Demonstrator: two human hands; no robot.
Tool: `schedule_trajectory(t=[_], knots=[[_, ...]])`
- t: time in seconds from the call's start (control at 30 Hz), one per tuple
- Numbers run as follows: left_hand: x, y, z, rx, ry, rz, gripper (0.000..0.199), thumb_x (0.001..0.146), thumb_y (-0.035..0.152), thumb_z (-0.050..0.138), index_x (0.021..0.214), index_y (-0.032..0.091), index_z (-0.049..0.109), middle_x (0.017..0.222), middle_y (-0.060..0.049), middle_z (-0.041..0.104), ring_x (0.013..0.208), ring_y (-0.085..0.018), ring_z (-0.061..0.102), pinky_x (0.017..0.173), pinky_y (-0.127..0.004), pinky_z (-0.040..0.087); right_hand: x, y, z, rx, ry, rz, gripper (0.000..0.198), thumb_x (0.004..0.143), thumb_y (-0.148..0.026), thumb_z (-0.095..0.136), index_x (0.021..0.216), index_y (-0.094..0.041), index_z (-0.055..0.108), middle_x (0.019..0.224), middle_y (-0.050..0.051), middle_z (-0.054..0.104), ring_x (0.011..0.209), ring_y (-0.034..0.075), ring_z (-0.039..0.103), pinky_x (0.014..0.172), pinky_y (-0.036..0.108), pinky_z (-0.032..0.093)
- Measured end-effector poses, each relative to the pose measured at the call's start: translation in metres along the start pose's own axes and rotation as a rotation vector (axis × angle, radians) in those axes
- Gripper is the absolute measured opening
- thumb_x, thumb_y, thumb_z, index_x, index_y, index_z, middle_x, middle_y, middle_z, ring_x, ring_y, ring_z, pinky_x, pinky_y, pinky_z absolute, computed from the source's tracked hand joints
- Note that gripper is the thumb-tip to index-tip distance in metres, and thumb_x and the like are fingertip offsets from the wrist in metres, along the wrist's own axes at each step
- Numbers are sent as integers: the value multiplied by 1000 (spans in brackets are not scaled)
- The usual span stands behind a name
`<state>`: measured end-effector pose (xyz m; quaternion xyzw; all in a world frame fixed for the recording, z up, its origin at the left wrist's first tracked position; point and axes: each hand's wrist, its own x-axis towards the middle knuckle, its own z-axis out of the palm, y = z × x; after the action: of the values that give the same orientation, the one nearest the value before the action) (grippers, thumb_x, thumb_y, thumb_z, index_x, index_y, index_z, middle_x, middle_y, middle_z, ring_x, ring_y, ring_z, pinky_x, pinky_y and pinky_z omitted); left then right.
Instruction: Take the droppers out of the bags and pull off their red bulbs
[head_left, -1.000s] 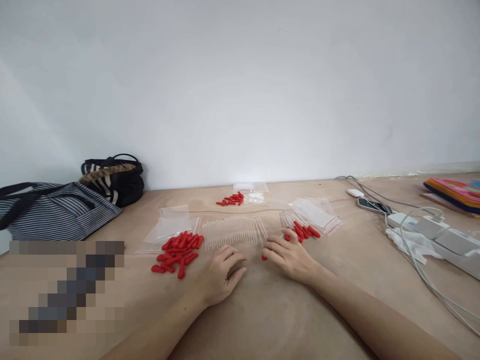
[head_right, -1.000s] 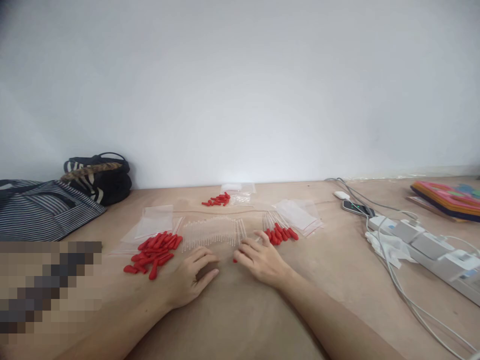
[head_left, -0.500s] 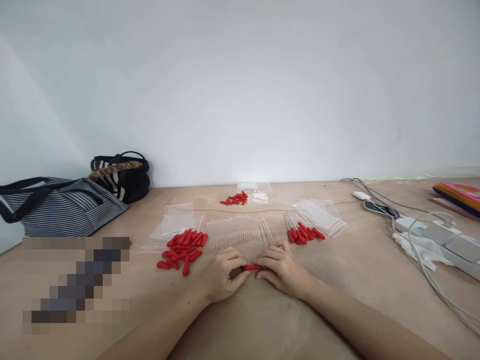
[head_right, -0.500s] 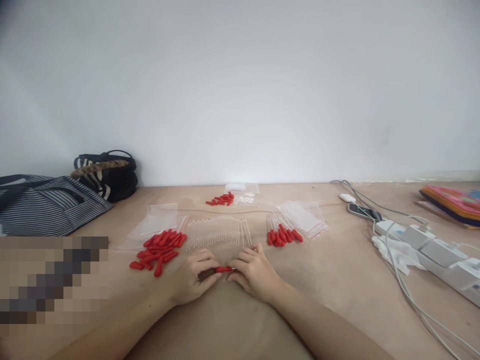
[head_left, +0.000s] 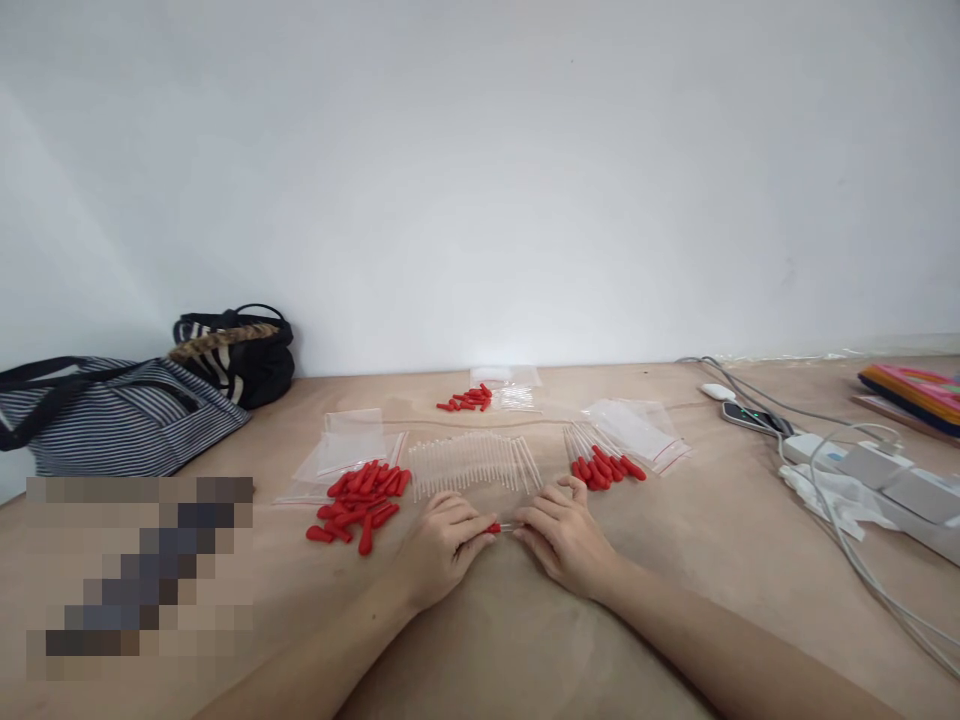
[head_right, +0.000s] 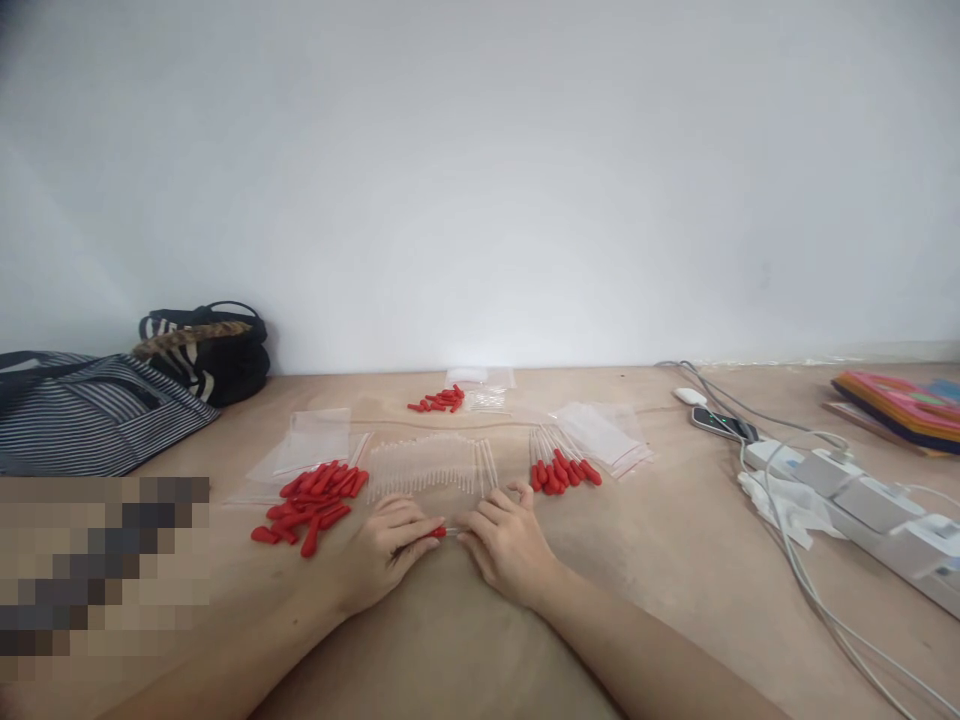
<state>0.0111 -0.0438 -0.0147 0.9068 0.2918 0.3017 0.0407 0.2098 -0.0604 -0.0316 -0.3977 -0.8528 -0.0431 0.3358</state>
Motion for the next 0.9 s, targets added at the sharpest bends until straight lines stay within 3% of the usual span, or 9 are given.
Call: schedule_trajectory(t=[0.1,0.27,0.47,0.73,0.9], knots=[[-1,-1,0,38,-3,7,19,84,20,49,95,22,64,76,-1,68,75,-15,60,84,-40,43,1,-1,1,-55,64,-72,17,86,-27,46,93,-24,61,63,-2,60,70,13,47,85,37,16],[-5,-1,3,42,-31,39,22,86,17,44,97,19,62,90,-3,69,86,-18,63,92,-46,41,-1,-1,1,-40,29,-92,17,85,-25,46,83,-24,63,56,-4,54,69,11,46,84,37,16],[-7,3,4,-32,-21,15,26,87,16,38,90,16,64,88,-4,70,86,-16,64,83,-30,51,-3,2,3,2,-29,-76,17,84,-25,47,80,-24,64,54,-3,53,71,12,45,84,38,17],[-10,-2,0,-31,-31,-60,27,86,18,40,90,17,67,92,-4,70,88,-16,64,83,-28,52,-6,6,0,83,34,-73,21,84,-24,47,71,-21,63,52,-3,51,71,13,44,83,38,19],[-13,-7,-4,-7,-7,-146,22,84,21,46,94,17,66,96,-5,68,87,-17,64,78,-27,53,-12,15,-3,51,120,20,20,85,-20,43,90,-21,63,63,0,56,70,13,43,80,35,22]])
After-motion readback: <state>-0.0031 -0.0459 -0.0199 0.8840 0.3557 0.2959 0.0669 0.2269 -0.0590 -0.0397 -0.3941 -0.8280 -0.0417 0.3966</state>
